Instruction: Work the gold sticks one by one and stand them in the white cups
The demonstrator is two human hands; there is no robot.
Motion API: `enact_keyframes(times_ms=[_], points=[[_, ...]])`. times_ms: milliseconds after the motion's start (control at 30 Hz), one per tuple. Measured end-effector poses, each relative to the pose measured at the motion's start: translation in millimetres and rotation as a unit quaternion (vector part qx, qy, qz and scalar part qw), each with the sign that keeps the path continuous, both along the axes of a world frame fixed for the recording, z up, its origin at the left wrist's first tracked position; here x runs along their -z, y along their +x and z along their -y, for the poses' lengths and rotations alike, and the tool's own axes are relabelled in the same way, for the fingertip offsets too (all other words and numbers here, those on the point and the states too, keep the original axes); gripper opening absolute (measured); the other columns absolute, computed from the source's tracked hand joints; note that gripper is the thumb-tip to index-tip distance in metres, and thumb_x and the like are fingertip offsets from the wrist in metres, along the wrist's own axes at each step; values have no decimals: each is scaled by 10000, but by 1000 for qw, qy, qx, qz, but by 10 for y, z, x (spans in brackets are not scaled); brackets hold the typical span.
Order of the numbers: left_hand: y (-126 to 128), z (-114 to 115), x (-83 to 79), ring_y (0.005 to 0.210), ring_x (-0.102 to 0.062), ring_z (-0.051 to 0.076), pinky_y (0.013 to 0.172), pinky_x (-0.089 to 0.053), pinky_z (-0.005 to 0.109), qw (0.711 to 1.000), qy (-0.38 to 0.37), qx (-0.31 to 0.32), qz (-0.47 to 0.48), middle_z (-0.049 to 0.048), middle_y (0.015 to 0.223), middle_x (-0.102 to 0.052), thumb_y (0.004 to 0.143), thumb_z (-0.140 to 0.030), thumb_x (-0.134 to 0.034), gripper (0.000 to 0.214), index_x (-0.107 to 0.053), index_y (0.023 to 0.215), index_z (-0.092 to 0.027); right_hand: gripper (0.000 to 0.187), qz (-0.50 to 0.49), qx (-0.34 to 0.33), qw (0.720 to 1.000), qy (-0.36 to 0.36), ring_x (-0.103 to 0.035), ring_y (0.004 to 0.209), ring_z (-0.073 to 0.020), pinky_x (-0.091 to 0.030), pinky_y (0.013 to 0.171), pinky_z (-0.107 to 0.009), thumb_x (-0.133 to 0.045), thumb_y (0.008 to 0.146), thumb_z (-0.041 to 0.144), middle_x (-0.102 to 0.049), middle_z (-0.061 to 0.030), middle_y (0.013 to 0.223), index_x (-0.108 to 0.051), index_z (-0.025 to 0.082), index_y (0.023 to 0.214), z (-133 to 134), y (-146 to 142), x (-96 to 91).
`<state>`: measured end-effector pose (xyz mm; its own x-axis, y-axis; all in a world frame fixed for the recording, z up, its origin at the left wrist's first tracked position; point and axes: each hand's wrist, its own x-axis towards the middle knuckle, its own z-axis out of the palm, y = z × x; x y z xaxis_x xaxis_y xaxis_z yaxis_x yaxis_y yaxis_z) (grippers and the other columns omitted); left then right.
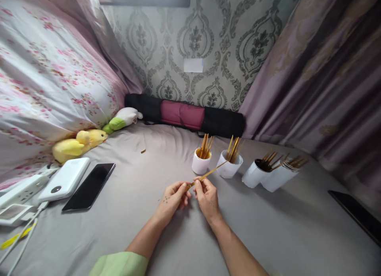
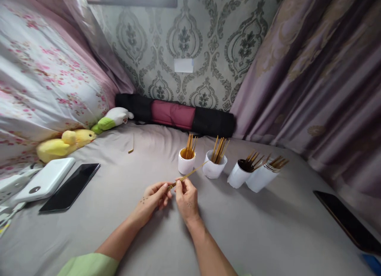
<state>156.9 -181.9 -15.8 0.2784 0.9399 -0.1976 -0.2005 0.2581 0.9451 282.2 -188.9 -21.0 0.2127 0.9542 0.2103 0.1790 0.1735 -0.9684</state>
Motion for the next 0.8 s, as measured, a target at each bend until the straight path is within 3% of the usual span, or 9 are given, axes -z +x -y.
enact_keyframes(times_ms=[233, 533, 800], points=[[-29, -4, -13, 411, -438, 46, 354, -262, 162, 992, -75, 36, 96, -9, 615, -571, 695, -432, -639, 400, -591, 924, -108, 254, -10, -10, 1000, -4, -494, 487, -95, -408, 464, -203, -486, 817, 375, -574, -4, 624, -593, 146, 846, 10, -10, -53], [-73, -1, -51, 418, -425, 33, 372, -245, 154, 987, -111, 55, 103, -16, 610, -560, 699, -398, -659, 376, -577, 930, -112, 252, -16, -5, 1000, -13, -491, 496, -90, -386, 443, -193, -486, 819, 376, -574, -8, 652, -582, 145, 856, 25, -17, -46], [-103, -9, -41, 448, -422, 26, 406, -266, 143, 984, -137, 60, 98, -13, 634, -554, 682, -395, -685, 395, -582, 946, -119, 313, -62, 41, 997, -11, -423, 434, -63, -349, 394, -176, -493, 814, 438, -504, 32, 588, -583, 142, 866, -41, 107, -121]])
